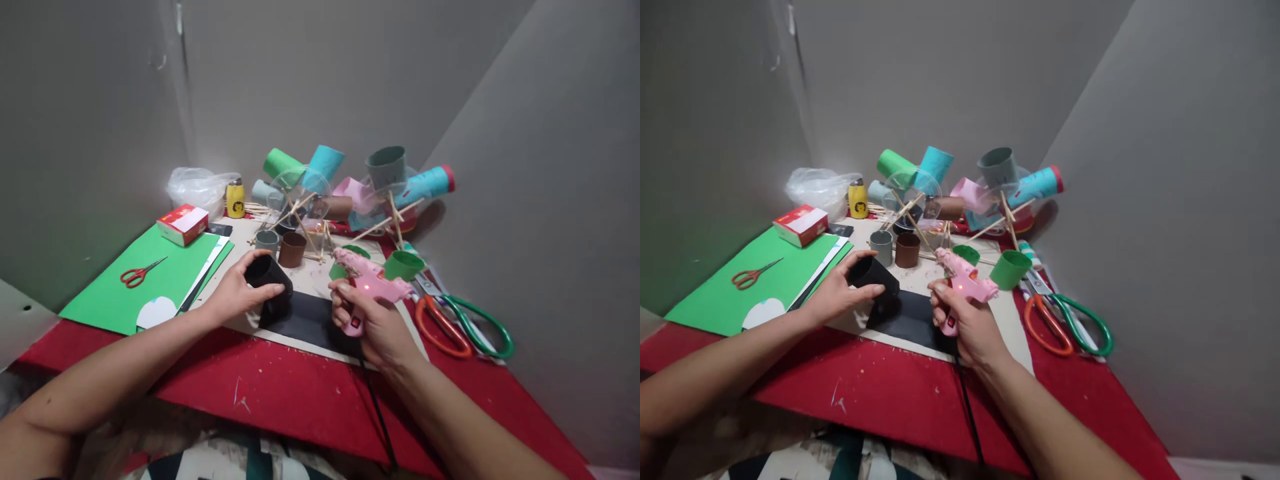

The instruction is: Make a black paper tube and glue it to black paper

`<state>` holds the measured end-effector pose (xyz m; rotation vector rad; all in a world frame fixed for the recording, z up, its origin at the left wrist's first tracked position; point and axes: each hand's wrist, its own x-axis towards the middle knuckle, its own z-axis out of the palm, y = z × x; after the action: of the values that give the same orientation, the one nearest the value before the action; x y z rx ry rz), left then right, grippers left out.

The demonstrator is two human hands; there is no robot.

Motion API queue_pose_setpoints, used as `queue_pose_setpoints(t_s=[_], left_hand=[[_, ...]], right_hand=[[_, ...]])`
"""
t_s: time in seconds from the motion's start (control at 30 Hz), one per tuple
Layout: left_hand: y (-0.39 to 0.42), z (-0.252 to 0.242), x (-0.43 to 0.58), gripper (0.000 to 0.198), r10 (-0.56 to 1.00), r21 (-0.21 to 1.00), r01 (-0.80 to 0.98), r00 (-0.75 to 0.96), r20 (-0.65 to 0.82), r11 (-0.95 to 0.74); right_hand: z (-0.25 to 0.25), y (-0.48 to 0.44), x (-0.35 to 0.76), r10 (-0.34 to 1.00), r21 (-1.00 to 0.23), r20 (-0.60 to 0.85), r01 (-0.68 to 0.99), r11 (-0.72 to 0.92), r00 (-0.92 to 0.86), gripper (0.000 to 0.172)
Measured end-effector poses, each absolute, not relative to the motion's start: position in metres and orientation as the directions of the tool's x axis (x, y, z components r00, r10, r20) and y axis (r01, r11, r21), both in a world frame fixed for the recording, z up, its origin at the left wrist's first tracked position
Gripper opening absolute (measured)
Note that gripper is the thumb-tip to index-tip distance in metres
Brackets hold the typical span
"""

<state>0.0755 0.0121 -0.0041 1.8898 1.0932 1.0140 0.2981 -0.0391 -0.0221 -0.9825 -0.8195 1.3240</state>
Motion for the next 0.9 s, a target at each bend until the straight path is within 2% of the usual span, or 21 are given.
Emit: queue_pose_setpoints(t_s=[0.27,0.6,0.67,0.77,0.9], left_hand=[[0.029,-0.003,0.094,0.060,0.838,0.728,0.472,0.476,0.266,-0.498],[0.026,-0.005,0.110,0.072,0.780,0.585,0.574,0.601,0.175,-0.573],[0.026,-0.005,0.109,0.079,0.765,0.588,0.552,0.615,0.192,-0.592],[0.026,-0.003,0.103,0.100,0.753,0.653,0.487,0.626,0.202,-0.580],[0.030,-0.008,0.083,0.117,0.790,0.785,0.424,0.599,0.132,-0.452]], right_hand=[[-0.011,-0.045,0.299,0.995,-0.921,0.021,-0.385,0.059,0.100,0.032],[-0.010,-0.041,0.306,0.990,-0.926,0.091,-0.357,0.125,0.111,0.031],[-0.010,-0.040,0.307,0.990,-0.926,0.088,-0.356,0.123,0.114,0.031],[-0.009,-0.040,0.307,0.989,-0.925,0.088,-0.359,0.124,0.117,0.031],[-0.007,-0.039,0.309,0.987,-0.916,0.089,-0.378,0.135,0.136,0.033]])
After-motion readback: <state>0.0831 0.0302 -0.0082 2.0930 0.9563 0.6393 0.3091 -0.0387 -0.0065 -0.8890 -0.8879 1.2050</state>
